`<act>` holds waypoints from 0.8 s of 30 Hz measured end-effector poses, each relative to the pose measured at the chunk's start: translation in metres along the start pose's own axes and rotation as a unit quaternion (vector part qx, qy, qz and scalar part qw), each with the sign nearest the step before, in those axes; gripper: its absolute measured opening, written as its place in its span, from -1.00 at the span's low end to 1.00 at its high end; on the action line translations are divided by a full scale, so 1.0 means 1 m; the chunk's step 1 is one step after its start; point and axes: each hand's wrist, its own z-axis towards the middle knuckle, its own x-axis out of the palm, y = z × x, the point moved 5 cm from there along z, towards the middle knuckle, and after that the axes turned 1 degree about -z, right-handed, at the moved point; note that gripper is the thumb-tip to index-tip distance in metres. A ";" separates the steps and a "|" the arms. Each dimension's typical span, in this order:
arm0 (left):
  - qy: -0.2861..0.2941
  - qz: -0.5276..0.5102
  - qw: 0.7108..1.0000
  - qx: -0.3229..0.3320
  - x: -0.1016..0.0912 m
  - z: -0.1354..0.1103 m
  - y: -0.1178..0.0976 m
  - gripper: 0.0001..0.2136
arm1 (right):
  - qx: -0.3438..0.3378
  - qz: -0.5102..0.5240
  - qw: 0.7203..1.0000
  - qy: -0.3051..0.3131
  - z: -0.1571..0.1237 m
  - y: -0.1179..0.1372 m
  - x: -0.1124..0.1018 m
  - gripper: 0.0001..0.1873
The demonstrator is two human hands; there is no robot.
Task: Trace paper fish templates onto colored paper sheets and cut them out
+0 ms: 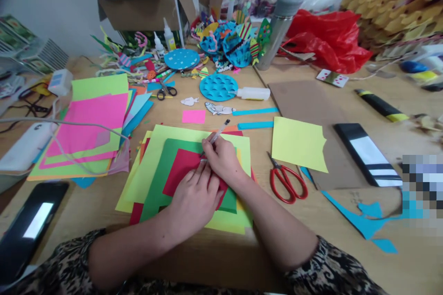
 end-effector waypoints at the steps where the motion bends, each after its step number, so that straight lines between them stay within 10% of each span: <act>1: 0.000 0.000 1.000 -0.002 0.000 0.000 0.000 -0.69 | -0.001 -0.009 1.000 0.001 0.000 -0.001 0.000 -0.74; 24: 0.016 -0.009 1.000 -0.005 0.001 -0.001 -0.002 -0.73 | -0.020 -0.081 0.997 0.000 -0.001 0.002 0.000 -0.76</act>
